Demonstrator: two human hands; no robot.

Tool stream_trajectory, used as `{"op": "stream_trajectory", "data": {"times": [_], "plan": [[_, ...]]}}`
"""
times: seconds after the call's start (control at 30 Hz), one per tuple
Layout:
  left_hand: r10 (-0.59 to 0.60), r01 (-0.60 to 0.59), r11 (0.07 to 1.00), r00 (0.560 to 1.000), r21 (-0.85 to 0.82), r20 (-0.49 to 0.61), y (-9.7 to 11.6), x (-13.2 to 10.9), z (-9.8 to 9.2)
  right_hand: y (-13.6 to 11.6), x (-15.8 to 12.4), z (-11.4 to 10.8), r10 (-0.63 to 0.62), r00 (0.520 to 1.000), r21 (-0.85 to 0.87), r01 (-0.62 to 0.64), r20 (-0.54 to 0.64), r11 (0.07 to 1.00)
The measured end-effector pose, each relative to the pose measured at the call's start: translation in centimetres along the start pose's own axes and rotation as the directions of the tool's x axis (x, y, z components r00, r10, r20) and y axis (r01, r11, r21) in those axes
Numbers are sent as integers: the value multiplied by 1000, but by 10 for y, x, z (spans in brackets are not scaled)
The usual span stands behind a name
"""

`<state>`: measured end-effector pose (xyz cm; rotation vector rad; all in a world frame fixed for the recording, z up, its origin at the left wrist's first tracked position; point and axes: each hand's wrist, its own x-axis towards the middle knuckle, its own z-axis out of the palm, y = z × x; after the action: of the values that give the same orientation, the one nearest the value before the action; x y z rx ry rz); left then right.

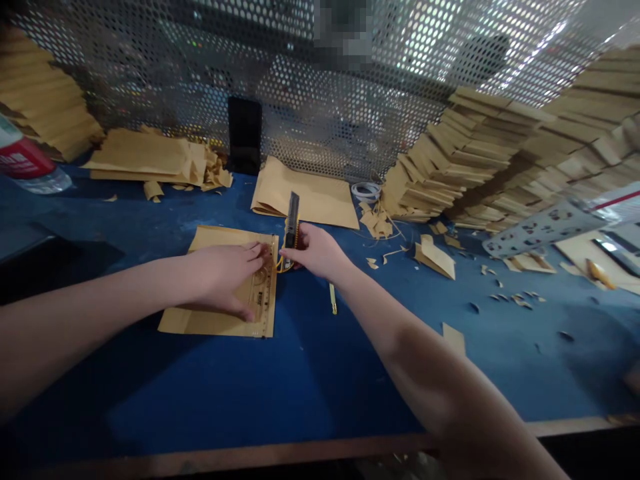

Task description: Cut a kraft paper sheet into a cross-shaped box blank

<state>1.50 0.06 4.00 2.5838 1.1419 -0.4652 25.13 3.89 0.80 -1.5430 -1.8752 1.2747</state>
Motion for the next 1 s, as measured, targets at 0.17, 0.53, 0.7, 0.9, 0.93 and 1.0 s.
{"op": "stream_trajectory", "data": {"times": [0.17,0.53,0.7,0.9,0.93,1.0], "plan": [[7,-7,1000,1000,-20,-14,-4,1,4,2,-41,8,5,993,13,-6,122,1000],[-25,28,999,998,-46,59,0,-4,-4,-11,-92,15,-42,980,-13,46,192,999],[-66,71,997,992,-41,105,0,-10,-9,-16,-50,-8,-73,995,-223,55,-72,973],[-131,136,990,978,-22,160,0,-17,-15,-16,3,-16,-188,952,-498,45,-242,866],[-131,136,990,977,-21,166,-1,-18,-15,-14,11,-15,-217,944,-538,54,-246,842],[-126,132,991,975,-21,180,-1,-20,-16,-9,27,-13,-272,930,-610,69,-247,789]]}}
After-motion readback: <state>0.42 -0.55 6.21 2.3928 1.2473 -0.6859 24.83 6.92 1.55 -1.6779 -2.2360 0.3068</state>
